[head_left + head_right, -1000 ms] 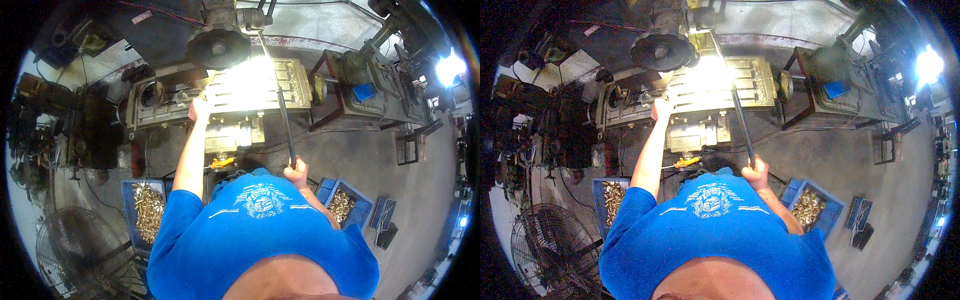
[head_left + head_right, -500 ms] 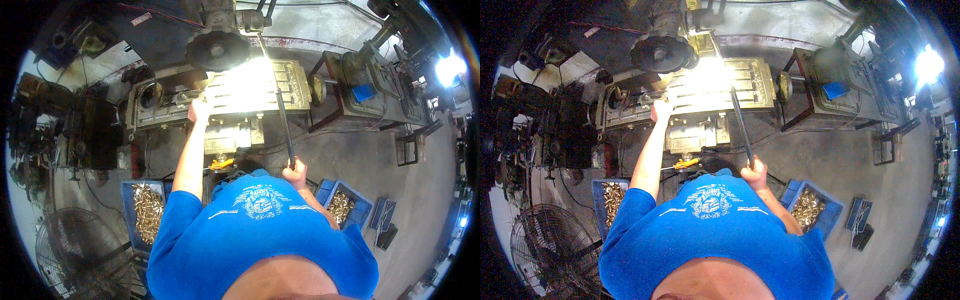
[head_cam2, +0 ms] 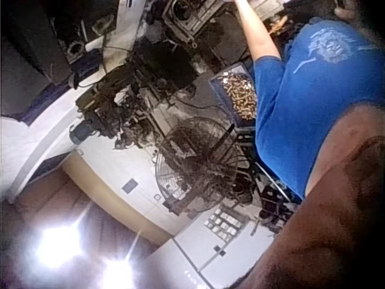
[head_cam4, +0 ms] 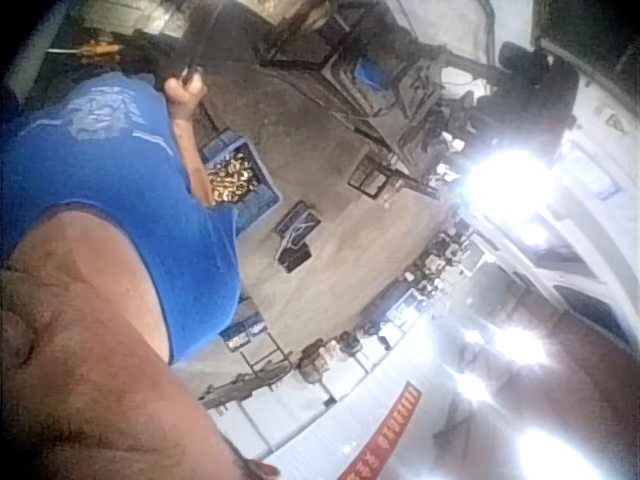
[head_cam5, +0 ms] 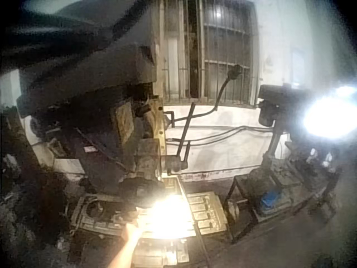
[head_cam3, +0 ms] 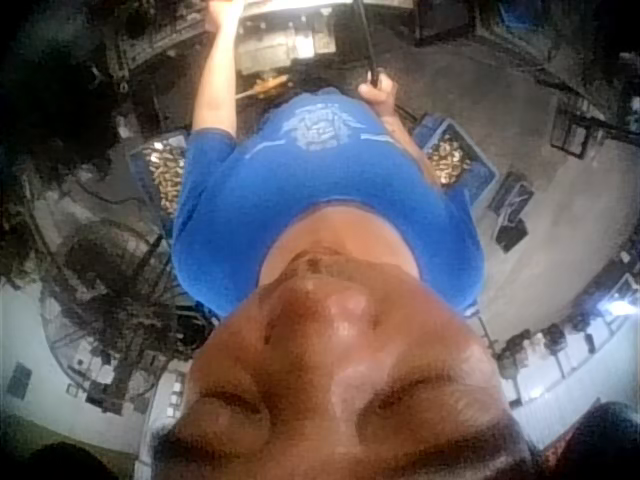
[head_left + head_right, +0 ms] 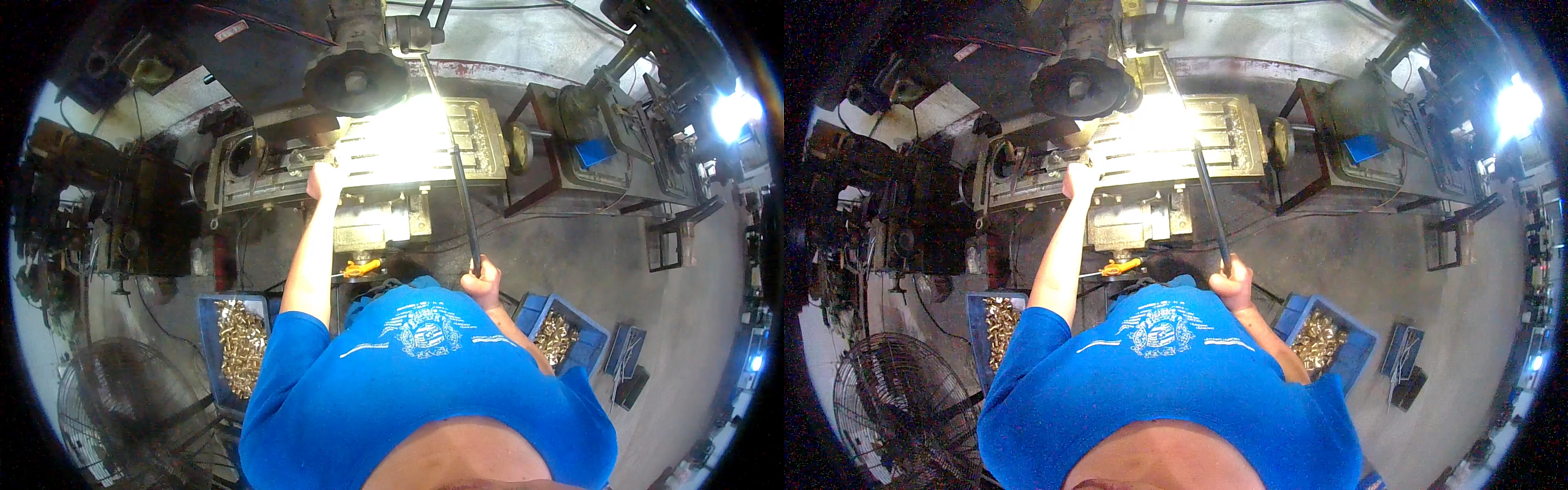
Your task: The person repeatedly picks small brass parts from a blue bin, places each part into a milling machine vise, operates the machine with a lever, then removes the part and returns it to the bin. The cycle repeats continuously throughout the clip.
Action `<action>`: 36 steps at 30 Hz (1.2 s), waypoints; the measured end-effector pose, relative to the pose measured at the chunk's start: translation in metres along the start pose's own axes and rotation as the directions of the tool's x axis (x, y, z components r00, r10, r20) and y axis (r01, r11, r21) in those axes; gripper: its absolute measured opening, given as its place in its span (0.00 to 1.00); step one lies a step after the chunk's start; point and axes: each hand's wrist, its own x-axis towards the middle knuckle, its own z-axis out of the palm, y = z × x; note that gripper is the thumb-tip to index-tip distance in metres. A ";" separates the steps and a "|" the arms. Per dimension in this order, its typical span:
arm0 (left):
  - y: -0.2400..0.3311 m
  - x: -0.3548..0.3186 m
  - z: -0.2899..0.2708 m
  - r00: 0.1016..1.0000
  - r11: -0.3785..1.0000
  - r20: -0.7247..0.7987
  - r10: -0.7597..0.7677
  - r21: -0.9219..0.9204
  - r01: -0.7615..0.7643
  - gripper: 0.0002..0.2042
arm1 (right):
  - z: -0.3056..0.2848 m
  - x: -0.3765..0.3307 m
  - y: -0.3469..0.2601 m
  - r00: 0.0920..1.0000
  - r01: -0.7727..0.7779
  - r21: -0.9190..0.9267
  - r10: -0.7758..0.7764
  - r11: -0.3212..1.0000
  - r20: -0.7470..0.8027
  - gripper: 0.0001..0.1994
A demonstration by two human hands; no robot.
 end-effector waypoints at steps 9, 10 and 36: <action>-0.002 0.001 0.004 0.999 1.000 -0.029 0.012 0.023 -0.012 0.35 | 0.000 0.002 -0.004 1.000 0.018 -0.022 -0.018 1.000 -0.001 0.07; -0.005 0.006 0.007 1.000 1.000 -0.020 0.014 0.025 -0.013 0.35 | 0.001 0.002 -0.006 1.000 0.026 -0.027 -0.026 0.999 -0.008 0.08; -0.007 0.009 0.009 1.000 1.000 -0.024 -0.001 0.012 0.001 0.35 | 0.004 0.005 -0.007 0.998 0.047 -0.073 -0.050 0.996 -0.039 0.07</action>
